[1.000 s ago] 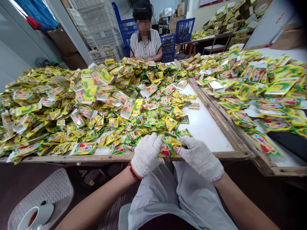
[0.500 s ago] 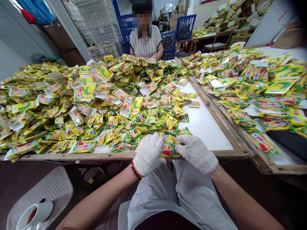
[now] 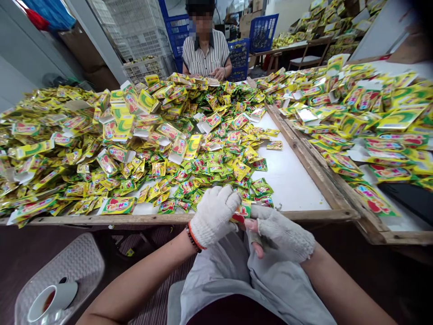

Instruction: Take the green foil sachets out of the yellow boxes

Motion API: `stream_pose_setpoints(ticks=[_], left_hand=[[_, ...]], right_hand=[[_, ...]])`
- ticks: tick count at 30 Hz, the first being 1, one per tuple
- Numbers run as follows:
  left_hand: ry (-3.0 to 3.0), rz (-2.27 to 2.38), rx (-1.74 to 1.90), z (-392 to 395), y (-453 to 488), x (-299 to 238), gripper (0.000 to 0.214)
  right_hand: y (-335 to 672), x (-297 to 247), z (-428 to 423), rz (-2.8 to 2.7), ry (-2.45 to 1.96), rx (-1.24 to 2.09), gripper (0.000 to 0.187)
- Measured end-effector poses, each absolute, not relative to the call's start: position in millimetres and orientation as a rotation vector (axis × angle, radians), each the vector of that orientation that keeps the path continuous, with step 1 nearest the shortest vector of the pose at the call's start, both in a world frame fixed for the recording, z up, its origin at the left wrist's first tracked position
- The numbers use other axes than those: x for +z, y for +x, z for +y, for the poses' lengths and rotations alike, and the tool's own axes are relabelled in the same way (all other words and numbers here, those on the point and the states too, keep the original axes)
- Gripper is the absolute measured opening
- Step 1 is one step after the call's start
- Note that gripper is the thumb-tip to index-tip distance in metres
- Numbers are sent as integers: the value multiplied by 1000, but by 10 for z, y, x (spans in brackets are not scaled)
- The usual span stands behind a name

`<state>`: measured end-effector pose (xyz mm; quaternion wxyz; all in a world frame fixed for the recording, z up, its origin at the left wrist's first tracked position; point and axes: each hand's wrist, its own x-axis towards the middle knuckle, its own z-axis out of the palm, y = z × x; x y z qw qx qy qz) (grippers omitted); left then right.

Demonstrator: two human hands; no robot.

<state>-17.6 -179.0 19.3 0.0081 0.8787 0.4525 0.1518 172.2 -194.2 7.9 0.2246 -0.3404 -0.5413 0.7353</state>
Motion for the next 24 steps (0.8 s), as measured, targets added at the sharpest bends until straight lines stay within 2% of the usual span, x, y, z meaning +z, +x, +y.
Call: stream_pose_setpoints(ticks=[4,9,12,17,24], left_hand=[[2231,1283,920,-1797,-263,203,78],[1486,1265,893,-1819,-307,139,49],[1384,1277,932,-1807,-293,105,49],[1403,1131,860,-1818,-260,121,56],[1429,1173,839,-1861,-212,130,57]], right_hand=[[1691,82,-1934,-1461,-1032,1845,31],[1726,103,-1905,-1332,-1260,1703,40],[1787,90,-1921,-1236,-1300,1675,48],[1762,41,-1977,-1327,-1181,1829,35],[1696,0,-1974,-1426,-1135,1936,39]])
